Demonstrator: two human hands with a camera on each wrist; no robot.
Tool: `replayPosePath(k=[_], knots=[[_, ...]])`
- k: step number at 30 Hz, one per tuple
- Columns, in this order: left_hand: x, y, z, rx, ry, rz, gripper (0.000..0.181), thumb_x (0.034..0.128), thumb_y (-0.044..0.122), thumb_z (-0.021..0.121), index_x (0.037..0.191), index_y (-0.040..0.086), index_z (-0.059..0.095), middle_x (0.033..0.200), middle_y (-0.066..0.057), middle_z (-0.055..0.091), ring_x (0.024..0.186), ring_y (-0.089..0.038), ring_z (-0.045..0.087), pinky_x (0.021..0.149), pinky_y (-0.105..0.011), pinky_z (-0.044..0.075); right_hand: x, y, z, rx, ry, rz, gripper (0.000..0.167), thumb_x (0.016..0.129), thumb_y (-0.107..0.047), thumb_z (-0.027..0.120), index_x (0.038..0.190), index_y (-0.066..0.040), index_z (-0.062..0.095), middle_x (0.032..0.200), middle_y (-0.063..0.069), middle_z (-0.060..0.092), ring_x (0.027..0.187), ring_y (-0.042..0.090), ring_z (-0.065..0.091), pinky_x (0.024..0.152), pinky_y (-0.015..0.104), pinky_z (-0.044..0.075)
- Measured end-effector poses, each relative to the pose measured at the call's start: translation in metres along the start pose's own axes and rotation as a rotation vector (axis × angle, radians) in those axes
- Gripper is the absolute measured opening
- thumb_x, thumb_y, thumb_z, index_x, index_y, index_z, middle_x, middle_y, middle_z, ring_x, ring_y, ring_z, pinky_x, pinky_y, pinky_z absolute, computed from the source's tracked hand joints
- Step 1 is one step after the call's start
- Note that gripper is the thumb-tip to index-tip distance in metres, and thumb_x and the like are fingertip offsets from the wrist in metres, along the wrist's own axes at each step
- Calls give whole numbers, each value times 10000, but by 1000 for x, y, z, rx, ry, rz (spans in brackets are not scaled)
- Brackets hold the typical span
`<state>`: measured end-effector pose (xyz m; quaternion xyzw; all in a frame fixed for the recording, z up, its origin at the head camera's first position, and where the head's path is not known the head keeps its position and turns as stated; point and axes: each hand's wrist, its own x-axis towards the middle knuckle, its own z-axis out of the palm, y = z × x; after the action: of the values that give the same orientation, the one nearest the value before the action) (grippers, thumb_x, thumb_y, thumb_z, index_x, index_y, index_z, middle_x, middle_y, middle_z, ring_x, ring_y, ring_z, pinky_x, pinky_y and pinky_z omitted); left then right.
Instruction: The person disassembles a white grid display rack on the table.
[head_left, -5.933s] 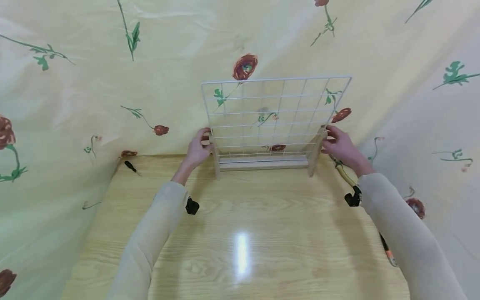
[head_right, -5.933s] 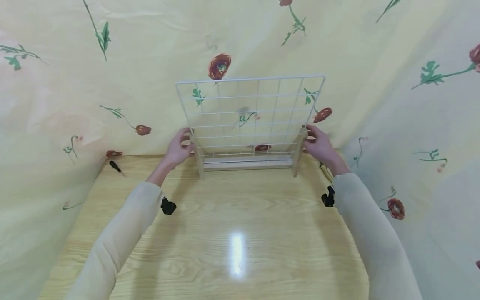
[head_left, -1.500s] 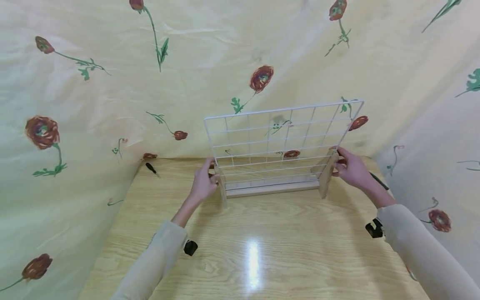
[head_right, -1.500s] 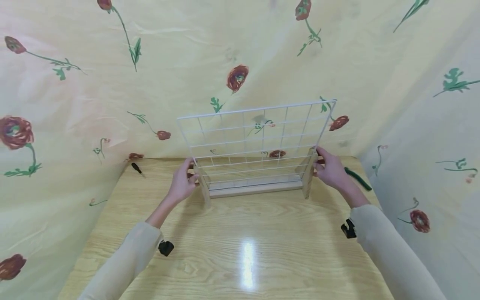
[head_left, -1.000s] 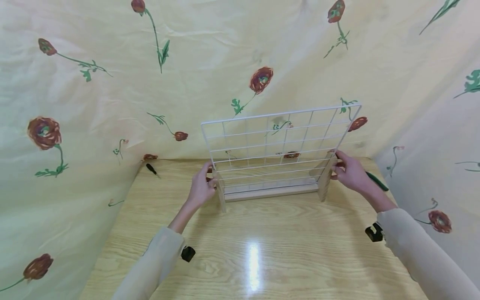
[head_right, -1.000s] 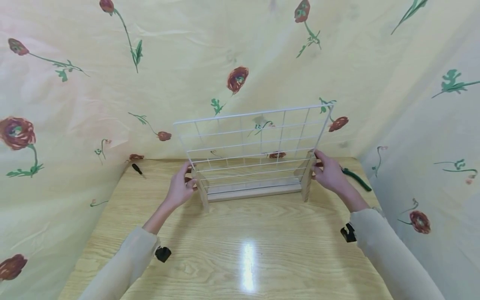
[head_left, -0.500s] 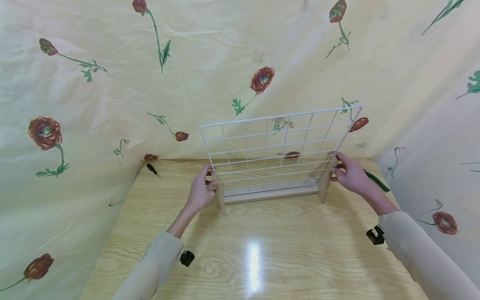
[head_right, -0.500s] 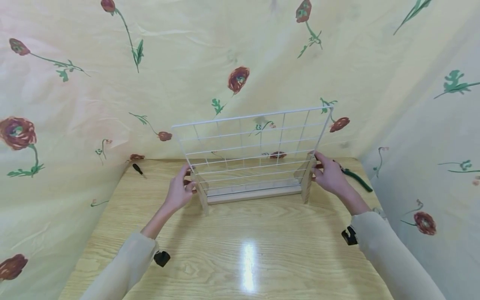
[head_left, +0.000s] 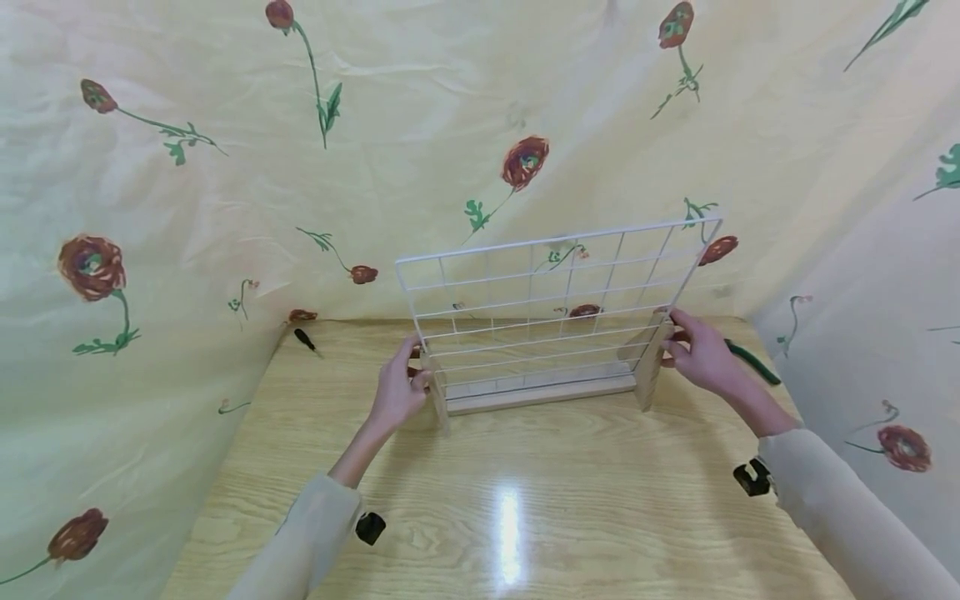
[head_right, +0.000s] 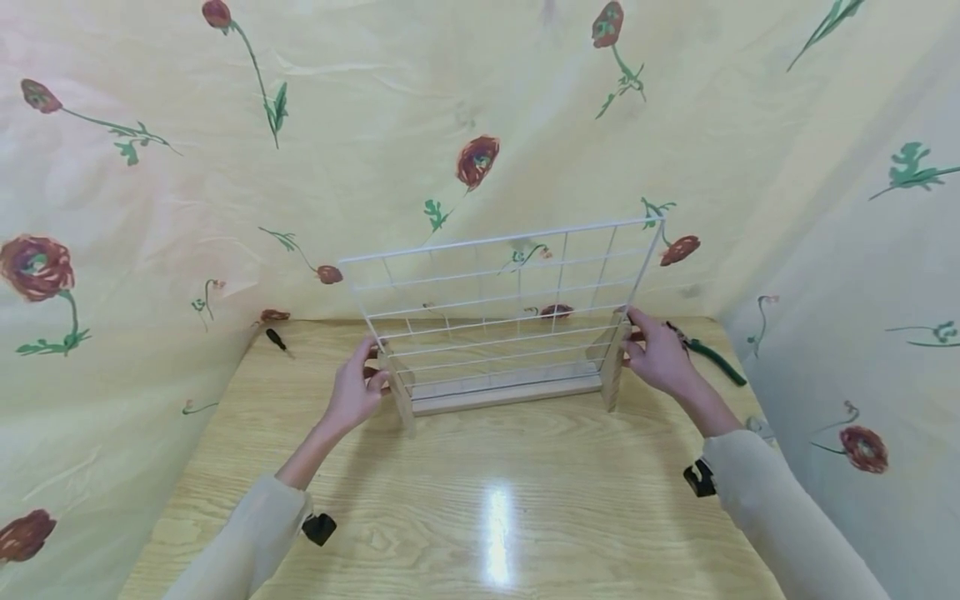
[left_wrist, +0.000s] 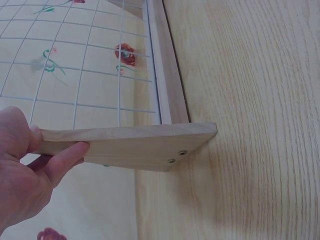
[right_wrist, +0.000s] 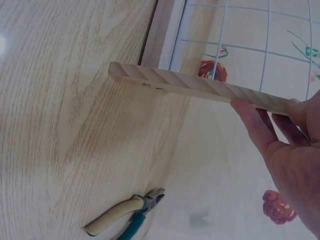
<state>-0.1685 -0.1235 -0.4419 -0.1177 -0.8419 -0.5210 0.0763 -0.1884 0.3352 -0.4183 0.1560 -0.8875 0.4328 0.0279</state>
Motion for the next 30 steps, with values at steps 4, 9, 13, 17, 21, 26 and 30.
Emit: replayPosePath(k=[4, 9, 13, 17, 21, 26, 30], knots=[[-3, 0, -1, 1, 2, -3, 499, 844, -239, 585, 1261, 23, 511, 1118, -269, 629, 831, -396, 686, 635, -293, 627, -1, -1, 1, 6, -16, 16, 475, 963, 164, 448, 1428, 152, 356, 1235, 416, 447, 1049, 576, 534, 708, 441, 617], [-6, -1, -2, -6, 7, 8, 496, 840, -246, 582, 1243, 34, 513, 1112, -271, 629, 808, -392, 681, 623, -318, 631, -2, -3, 2, 3, -15, 17, 484, 961, 164, 454, 1436, 146, 358, 1243, 419, 451, 1058, 570, 537, 705, 434, 619], [-9, -2, -3, -1, 11, 12, 490, 842, -241, 591, 1244, 27, 509, 1102, -270, 631, 794, -387, 679, 618, -322, 631, -3, -3, 3, 3, -6, 5, 485, 960, 168, 461, 1434, 139, 368, 1250, 423, 455, 1057, 574, 540, 693, 432, 622], [-14, -2, -3, -5, 2, -12, 495, 846, -237, 596, 1257, 22, 504, 1114, -264, 627, 811, -380, 679, 623, -300, 627, -5, -1, 5, 21, -5, -1, 481, 954, 183, 461, 1425, 146, 373, 1251, 426, 456, 1054, 583, 539, 686, 443, 621], [-19, -1, -5, -26, -1, -22, 489, 848, -244, 589, 1253, 17, 507, 1126, -270, 617, 823, -386, 678, 629, -292, 627, -7, 0, 8, 38, -11, -3, 476, 950, 190, 467, 1414, 170, 365, 1253, 422, 449, 1068, 588, 532, 690, 443, 620], [-21, -1, -7, -40, 4, -10, 513, 856, -244, 586, 1283, 29, 509, 1132, -255, 613, 834, -381, 684, 652, -299, 629, -8, -4, 7, 28, -32, -2, 488, 964, 173, 467, 1436, 159, 344, 1271, 423, 429, 1090, 599, 520, 699, 420, 624], [-23, -2, -8, -55, 7, -3, 529, 848, -259, 574, 1288, 27, 510, 1124, -263, 606, 828, -390, 682, 645, -317, 632, -8, -7, 7, 25, -43, -22, 477, 967, 175, 448, 1434, 140, 354, 1268, 409, 422, 1089, 605, 516, 702, 409, 626]])
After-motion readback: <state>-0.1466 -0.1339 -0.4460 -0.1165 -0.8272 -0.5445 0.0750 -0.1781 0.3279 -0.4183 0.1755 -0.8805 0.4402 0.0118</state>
